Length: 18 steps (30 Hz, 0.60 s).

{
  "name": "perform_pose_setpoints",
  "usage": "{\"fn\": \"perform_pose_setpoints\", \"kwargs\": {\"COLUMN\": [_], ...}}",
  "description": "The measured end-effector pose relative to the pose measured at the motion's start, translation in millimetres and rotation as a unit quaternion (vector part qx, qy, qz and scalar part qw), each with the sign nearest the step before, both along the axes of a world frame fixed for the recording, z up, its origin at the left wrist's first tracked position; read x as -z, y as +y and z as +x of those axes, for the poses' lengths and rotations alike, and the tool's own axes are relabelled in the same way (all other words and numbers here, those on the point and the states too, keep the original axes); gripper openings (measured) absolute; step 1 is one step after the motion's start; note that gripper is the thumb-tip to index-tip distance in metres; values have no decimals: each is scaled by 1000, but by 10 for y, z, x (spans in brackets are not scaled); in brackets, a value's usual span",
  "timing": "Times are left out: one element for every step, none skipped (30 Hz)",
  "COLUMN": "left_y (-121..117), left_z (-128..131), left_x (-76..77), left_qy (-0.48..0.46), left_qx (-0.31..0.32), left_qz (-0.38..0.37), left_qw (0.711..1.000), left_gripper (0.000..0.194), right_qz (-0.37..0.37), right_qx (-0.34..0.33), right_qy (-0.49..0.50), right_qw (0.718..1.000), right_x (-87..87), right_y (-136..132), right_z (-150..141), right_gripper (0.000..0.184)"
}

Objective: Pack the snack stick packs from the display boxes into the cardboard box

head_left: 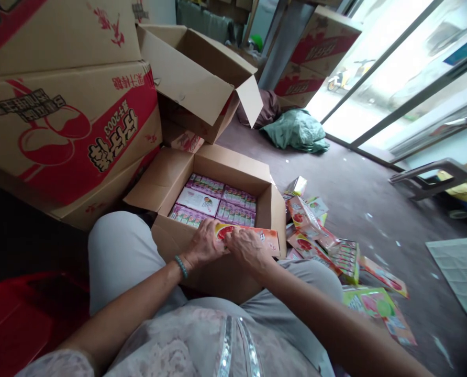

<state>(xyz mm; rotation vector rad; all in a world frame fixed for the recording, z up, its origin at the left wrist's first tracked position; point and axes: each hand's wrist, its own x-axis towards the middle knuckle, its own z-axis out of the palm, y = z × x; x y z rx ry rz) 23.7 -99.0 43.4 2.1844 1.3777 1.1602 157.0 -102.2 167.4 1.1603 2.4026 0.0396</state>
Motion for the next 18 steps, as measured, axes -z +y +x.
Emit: {"fn": "perform_pose_setpoints", "kwargs": {"left_y": [2,4,4,3,2,1,-1,-3,-5,-8,-8,-3,13,45,98,176,279,402], "left_z": [0,-1,-3,-7,-12,-17,-21,-25,-27,-28,-29,-34,-41,-52,-62,-67,-57,-24], "left_x": [-5,-11,-21,-33,-49,-65,-81,-95,-106,-113,-116,-115,-111,-106,-103,-104,-115,-138], "left_qy": [3,6,7,6,5,6,8,11,15,17,17,12,4,-5,-13,-20,-26,-33], "left_qx": [0,0,0,1,2,4,7,9,10,12,13,12,9,0,-17,-42,-71,-100], "left_qz": [-6,-13,-21,-28,-34,-41,-48,-54,-60,-65,-70,-75,-82,-92,-111,-139,-178,-225], "left_qw": [1000,1000,1000,1000,999,999,999,998,998,998,997,997,997,996,994,989,981,969], "left_gripper": [60,63,66,66,65,62,60,57,57,59,61,62,62,61,61,61,63,65], "right_qz": [0,-1,-2,-2,-1,3,10,14,16,17,16,19,27,46,71,99,121,134], "right_qx": [-11,-15,-9,7,27,49,73,93,106,117,130,147,167,195,232,270,302,325], "right_qy": [-1,-3,-8,-17,-27,-39,-52,-59,-57,-48,-37,-26,-14,-3,8,22,41,65], "right_qw": [1000,1000,1000,1000,999,998,996,994,993,992,991,989,986,980,970,958,945,934], "right_x": [9,10,4,-9,-27,-46,-63,-76,-86,-90,-91,-88,-83,-74,-60,-40,-11,28], "right_y": [10,23,36,52,68,86,104,122,138,149,152,143,119,78,18,-58,-146,-237], "right_z": [59,131,214,312,424,552,695,850,1014,1186,1359,1531,1695,1845,1972,2069,2130,2149], "right_gripper": [24,24,23,23,23,23,24,25,26,27,28,29,28,27,26,26,25,25]}}
